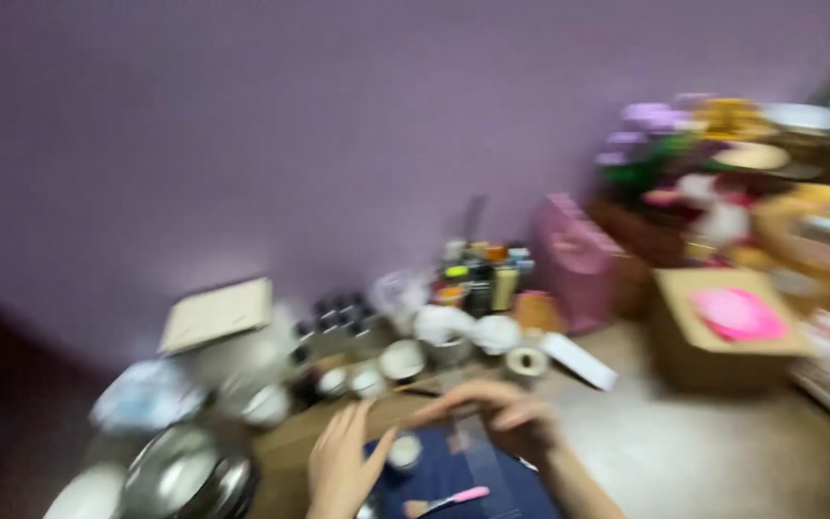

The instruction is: Preparing a small glass candle jar by applying adhesive to the base and using tweezers for fine adjustments.

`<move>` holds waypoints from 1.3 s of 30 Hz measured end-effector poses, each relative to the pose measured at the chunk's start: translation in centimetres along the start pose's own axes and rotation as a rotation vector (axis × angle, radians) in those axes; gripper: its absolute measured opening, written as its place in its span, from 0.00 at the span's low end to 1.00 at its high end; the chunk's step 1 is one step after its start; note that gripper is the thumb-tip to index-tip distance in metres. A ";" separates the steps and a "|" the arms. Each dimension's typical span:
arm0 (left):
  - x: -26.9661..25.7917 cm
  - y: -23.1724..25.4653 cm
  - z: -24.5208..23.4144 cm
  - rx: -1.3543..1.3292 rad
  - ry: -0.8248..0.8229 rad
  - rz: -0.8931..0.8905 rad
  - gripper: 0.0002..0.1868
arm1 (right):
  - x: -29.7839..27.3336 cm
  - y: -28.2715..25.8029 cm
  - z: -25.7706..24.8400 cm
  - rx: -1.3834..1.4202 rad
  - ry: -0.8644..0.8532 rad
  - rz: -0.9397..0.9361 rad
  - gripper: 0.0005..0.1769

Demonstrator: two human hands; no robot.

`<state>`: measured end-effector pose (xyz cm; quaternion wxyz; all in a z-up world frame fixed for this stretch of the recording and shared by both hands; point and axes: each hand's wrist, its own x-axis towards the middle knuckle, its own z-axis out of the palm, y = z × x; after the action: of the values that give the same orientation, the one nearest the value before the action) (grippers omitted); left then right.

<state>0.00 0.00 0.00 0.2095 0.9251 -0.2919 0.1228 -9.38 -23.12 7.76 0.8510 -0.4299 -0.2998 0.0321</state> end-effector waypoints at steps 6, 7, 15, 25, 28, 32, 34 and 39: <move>2.8 1.6 -4.3 0.015 -0.282 -0.165 0.24 | -1.7 2.3 -6.2 -0.226 0.418 -0.078 0.14; 2.5 1.3 -4.0 0.015 -0.283 -0.193 0.24 | -1.5 1.8 -5.5 -0.213 0.405 -0.055 0.14; 2.6 1.4 -2.3 -0.098 -0.669 -0.141 0.22 | 1.9 -0.2 0.3 -1.220 0.210 0.565 0.44; 3.2 0.5 1.5 -0.137 -0.530 -0.063 0.05 | -0.2 2.5 -3.7 -1.669 -0.001 0.577 0.06; 2.9 0.3 3.0 -0.129 -0.564 -0.114 0.04 | -0.3 2.3 -3.7 -1.718 -0.019 0.654 0.06; 2.8 0.4 3.9 -0.047 -0.542 -0.113 0.05 | -1.1 3.1 -4.5 -1.819 -0.033 0.859 0.09; 2.8 0.3 4.4 -0.022 -0.534 -0.109 0.04 | -1.2 3.5 -5.0 -1.839 -0.032 0.912 0.12; 2.5 0.2 5.6 0.083 -0.471 -0.017 0.08 | -1.8 4.7 -6.0 -1.831 -0.060 0.869 0.24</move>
<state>2.46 -3.90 -3.97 0.0986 0.9383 -0.3199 -0.0864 -6.70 -25.00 0.69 0.1010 -0.9879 -0.0479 0.1074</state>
